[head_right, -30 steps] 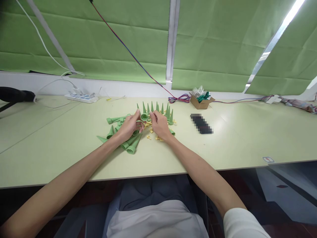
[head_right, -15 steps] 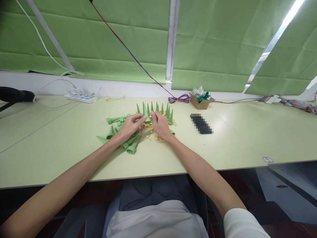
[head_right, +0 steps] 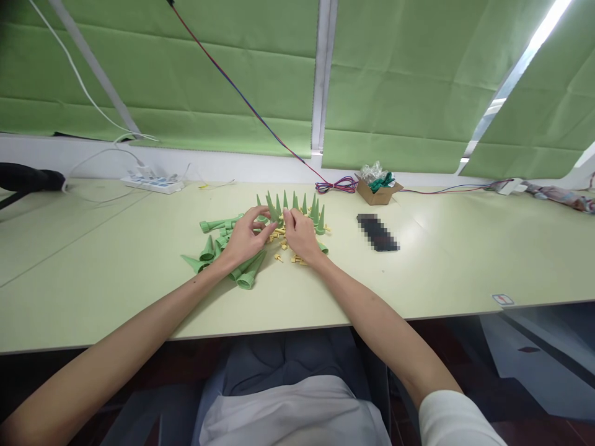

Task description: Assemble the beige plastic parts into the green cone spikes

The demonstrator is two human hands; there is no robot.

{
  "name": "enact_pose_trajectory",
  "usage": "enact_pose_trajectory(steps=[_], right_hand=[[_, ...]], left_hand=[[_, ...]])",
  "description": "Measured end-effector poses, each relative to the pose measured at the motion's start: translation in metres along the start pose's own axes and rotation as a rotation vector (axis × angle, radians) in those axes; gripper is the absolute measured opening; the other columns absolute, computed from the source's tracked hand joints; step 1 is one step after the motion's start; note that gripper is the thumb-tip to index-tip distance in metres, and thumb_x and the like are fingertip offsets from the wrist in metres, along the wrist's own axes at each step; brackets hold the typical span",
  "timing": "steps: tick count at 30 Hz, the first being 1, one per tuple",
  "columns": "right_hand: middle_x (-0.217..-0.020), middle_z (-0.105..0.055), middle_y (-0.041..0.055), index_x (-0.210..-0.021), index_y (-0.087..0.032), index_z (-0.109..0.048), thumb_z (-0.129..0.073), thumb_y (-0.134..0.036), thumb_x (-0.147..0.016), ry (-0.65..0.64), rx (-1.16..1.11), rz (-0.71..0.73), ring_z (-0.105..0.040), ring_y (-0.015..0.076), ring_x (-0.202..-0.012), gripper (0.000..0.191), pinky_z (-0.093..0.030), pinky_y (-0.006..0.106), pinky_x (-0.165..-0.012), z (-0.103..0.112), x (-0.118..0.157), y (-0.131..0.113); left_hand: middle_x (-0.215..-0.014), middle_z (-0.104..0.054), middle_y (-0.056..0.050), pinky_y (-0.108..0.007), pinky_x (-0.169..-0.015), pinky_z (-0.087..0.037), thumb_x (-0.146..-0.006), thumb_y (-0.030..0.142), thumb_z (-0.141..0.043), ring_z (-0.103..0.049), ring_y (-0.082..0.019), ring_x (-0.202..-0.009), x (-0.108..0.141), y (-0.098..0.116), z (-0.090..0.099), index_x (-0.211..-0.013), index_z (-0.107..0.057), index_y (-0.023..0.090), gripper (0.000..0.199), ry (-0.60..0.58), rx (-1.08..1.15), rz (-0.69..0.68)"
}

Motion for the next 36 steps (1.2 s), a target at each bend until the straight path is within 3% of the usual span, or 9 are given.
enact_pose_trajectory(steps=[4,8,15,20,26,30,36], right_hand=[[-0.061,-0.039,-0.0041,-0.07,-0.023,-0.036,-0.037,-0.046,-0.103,0.04,-0.016,0.002,-0.036,0.0128,-0.058,0.041,-0.029,0.029,-0.059,0.005,0.001,-0.001],[-0.065,-0.044,-0.0035,-0.075,-0.022,-0.044,-0.038,-0.046,-0.103,0.04,-0.039,0.006,-0.041,0.0131,-0.06,0.037,-0.032,0.028,-0.062,0.005,0.001,0.0],[-0.065,-0.045,-0.0036,-0.076,-0.023,-0.044,-0.042,-0.047,-0.101,-0.02,-0.102,0.016,-0.04,0.0129,-0.059,0.035,-0.033,0.028,-0.061,-0.001,0.002,-0.001],[-0.064,-0.042,-0.0043,-0.075,-0.023,-0.043,-0.043,-0.046,-0.1,-0.017,-0.112,0.003,-0.039,0.0128,-0.059,0.035,-0.032,0.028,-0.061,0.001,0.002,-0.001],[-0.061,-0.036,-0.0045,-0.068,-0.023,-0.034,-0.039,-0.046,-0.102,-0.013,-0.056,0.014,-0.034,0.013,-0.058,0.041,-0.028,0.029,-0.059,0.003,0.0,-0.001],[-0.059,-0.034,-0.0043,-0.066,-0.023,-0.031,-0.038,-0.05,-0.102,-0.015,-0.019,0.004,-0.033,0.0129,-0.057,0.045,-0.027,0.029,-0.057,0.004,-0.001,0.001],[-0.058,-0.034,-0.0035,-0.064,-0.023,-0.029,-0.035,-0.054,-0.101,-0.023,-0.012,0.006,-0.033,0.0128,-0.057,0.049,-0.027,0.03,-0.057,0.002,-0.002,-0.002]], left_hand=[[-0.101,-0.062,-0.004,-0.023,-0.052,-0.045,-0.09,0.043,-0.062,-0.055,-0.009,-0.056,0.0,-0.01,0.001,-0.108,-0.053,0.022,0.03,0.011,0.094,0.111],[-0.081,-0.061,-0.004,-0.025,-0.044,-0.043,-0.093,0.059,-0.051,-0.054,-0.011,-0.051,0.001,-0.019,-0.013,-0.082,-0.055,0.017,0.043,-0.122,0.304,0.263],[-0.079,-0.058,-0.005,-0.023,-0.042,-0.042,-0.084,0.065,-0.063,-0.057,-0.011,-0.056,0.005,-0.019,-0.026,-0.076,-0.055,0.016,0.05,-0.231,0.556,0.389],[-0.072,-0.054,-0.001,-0.023,-0.045,-0.043,-0.081,0.062,-0.068,-0.057,-0.013,-0.058,0.005,-0.014,-0.025,-0.081,-0.057,0.016,0.047,-0.268,0.545,0.336],[-0.061,-0.058,0.002,-0.025,-0.05,-0.043,-0.083,0.055,-0.068,-0.053,-0.012,-0.048,0.004,-0.002,-0.013,-0.078,-0.053,0.02,0.039,-0.222,0.243,0.19],[-0.057,-0.054,0.003,-0.025,-0.047,-0.038,-0.083,0.052,-0.068,-0.049,-0.012,-0.045,0.003,-0.002,-0.011,-0.08,-0.055,0.02,0.034,-0.203,0.166,0.166],[-0.101,-0.065,-0.006,-0.025,-0.056,-0.046,-0.075,0.043,-0.075,-0.055,-0.01,-0.062,-0.002,-0.003,-0.003,-0.102,-0.063,0.018,0.038,-0.054,0.099,0.065]])
Point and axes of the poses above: each hand's wrist, its own x-axis away from the middle knuckle, its own z-axis out of the back of the hand, y = z × x, the point moved 9 cm from there along -x, towards the middle knuckle
